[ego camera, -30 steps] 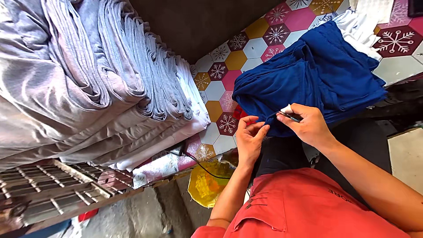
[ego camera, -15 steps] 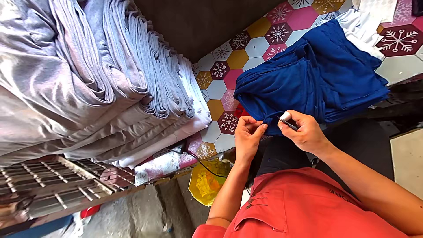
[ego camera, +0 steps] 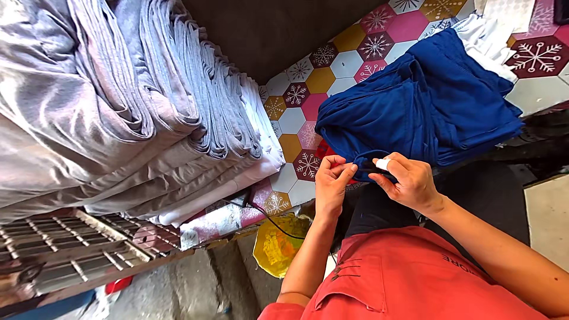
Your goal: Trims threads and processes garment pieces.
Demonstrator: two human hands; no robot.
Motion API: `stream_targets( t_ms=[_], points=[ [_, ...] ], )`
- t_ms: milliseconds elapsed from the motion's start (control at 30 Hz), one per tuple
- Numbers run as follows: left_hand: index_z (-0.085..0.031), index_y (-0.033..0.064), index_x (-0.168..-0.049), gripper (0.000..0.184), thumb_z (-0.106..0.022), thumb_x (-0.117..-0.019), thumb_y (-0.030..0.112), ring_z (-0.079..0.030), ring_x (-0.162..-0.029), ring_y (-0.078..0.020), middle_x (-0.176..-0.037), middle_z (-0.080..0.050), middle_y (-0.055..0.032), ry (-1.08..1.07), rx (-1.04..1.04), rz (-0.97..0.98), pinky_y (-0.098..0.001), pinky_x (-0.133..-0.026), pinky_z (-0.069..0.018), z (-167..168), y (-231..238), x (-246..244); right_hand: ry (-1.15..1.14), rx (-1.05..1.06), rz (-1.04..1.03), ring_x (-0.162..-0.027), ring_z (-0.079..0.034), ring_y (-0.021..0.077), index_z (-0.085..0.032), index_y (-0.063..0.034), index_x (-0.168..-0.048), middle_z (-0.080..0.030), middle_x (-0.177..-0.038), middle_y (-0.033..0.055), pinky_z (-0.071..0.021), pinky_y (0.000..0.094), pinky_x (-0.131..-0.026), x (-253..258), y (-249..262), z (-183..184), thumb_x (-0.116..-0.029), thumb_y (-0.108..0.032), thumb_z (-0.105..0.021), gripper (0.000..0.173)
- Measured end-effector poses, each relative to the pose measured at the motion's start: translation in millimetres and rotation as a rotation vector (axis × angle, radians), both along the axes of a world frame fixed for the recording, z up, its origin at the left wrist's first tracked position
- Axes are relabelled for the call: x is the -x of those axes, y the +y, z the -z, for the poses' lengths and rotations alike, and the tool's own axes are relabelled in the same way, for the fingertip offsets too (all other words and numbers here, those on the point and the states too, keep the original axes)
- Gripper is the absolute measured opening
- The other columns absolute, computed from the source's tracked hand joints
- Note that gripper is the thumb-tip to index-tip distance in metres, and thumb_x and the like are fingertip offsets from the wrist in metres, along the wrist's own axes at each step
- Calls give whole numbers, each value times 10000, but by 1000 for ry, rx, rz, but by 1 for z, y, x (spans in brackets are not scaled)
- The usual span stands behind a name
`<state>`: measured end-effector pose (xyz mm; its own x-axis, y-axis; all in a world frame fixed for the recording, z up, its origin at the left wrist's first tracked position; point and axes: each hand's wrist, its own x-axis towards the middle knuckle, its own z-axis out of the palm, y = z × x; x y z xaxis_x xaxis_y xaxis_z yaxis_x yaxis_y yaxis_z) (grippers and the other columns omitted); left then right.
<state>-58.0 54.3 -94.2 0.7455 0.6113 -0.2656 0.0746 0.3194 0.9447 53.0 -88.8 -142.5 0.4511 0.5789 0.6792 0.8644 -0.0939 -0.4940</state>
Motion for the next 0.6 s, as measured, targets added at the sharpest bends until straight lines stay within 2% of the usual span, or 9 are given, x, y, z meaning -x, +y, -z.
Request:
stream_targets(
  t_ms=[233, 400, 467, 533, 567, 600],
  points=[
    [-568, 87, -1056, 237, -641, -919, -93, -693, -719, -54, -807, -743, -22, 2, 18, -8, -200, -702, -558, -2, 0, -1, 28, -14, 9, -689, -661, 218, -711, 21, -944, -687, -833, 141, -498, 318, -542, 0, 2, -1, -1023, -269, -608, 317],
    [-571, 82, -1044, 233, -649, -911, -92, -699, -732, -58, -805, -744, -20, -10, -7, 4, -218, -722, -565, 1, 0, 0, 47, -36, 17, -646, -651, 206, -704, 8, -851, -675, -760, 121, -487, 322, -518, -1, 4, -4, -1020, -226, -609, 304],
    [-578, 75, -1056, 245, -672, -896, -85, -701, -747, -63, -827, -746, -22, -5, -52, 39, -231, -731, -573, 3, 2, 4, 126, 14, 16, -710, -680, 251, -682, 32, -937, -694, -846, 159, -527, 379, -551, -8, 3, -8, -972, -297, -680, 331],
    [-581, 51, -1072, 304, -734, -845, -82, -711, -756, -85, -867, -747, -40, 30, -171, 88, -255, -725, -596, 6, 2, 9, 186, 209, 10, -840, -730, 318, -665, 15, -1163, -726, -1074, 171, -573, 484, -600, -16, 5, -14, -859, -386, -796, 520],
    [-593, 37, -1066, 312, -764, -824, -62, -698, -740, -81, -866, -735, -38, 57, -307, 106, -245, -698, -590, 10, 1, 12, 191, 296, 5, -810, -727, 353, -660, 5, -1207, -722, -1092, 174, -562, 529, -577, -18, 7, -14, -819, -300, -839, 524],
    [-614, 21, -1046, 280, -770, -820, -32, -686, -743, -71, -869, -720, -32, 78, -513, 114, -231, -689, -582, 18, 0, 16, 153, 329, 11, -706, -703, 370, -686, 12, -1145, -713, -1007, 186, -529, 539, -512, -18, 9, -10, -814, -179, -828, 407]
  ],
)
